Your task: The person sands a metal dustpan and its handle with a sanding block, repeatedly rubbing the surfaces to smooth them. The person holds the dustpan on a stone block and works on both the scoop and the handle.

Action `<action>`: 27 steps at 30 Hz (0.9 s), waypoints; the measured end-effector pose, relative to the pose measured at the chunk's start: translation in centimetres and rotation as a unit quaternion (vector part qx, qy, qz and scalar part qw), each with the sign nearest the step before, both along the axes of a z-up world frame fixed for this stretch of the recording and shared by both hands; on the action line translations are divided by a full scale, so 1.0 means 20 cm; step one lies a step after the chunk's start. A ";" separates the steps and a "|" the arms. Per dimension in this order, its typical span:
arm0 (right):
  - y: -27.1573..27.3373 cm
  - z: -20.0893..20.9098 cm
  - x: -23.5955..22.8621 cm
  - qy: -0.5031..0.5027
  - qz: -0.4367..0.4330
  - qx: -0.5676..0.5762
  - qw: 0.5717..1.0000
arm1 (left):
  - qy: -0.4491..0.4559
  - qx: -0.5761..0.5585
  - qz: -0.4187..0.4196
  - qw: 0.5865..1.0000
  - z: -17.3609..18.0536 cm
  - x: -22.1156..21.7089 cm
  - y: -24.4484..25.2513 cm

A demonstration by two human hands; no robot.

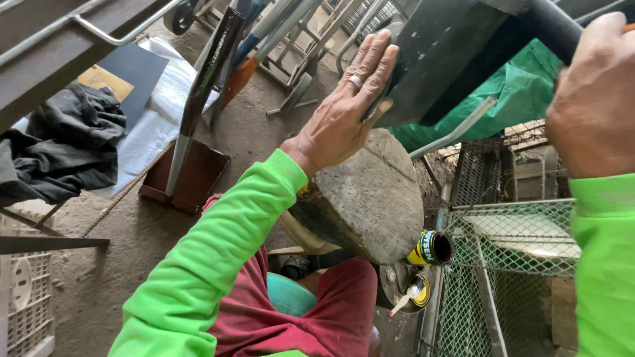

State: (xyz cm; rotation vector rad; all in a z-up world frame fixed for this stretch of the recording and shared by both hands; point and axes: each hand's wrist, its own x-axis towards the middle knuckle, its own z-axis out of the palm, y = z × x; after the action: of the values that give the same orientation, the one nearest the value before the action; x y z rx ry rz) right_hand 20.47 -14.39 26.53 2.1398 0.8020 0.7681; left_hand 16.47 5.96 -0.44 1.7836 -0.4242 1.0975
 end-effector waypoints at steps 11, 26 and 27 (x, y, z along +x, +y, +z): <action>0.04 -0.39 -0.16 -0.011 0.052 -0.099 0.994 | 0.126 -0.112 -0.075 0.983 -0.22 -0.39 -0.07; 0.18 -0.03 -0.32 0.152 -0.183 0.056 0.970 | 0.047 -0.179 -0.112 0.976 -0.06 -0.25 -0.13; 0.15 -0.02 -0.37 0.151 -0.185 0.058 0.969 | 0.051 -0.181 -0.117 0.975 -0.06 -0.26 -0.16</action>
State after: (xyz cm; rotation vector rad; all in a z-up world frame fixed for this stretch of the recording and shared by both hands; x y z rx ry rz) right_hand 13.02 -11.48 26.07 2.4532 0.4886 0.3046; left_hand 11.23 2.76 -1.60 1.4202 -0.3373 0.8518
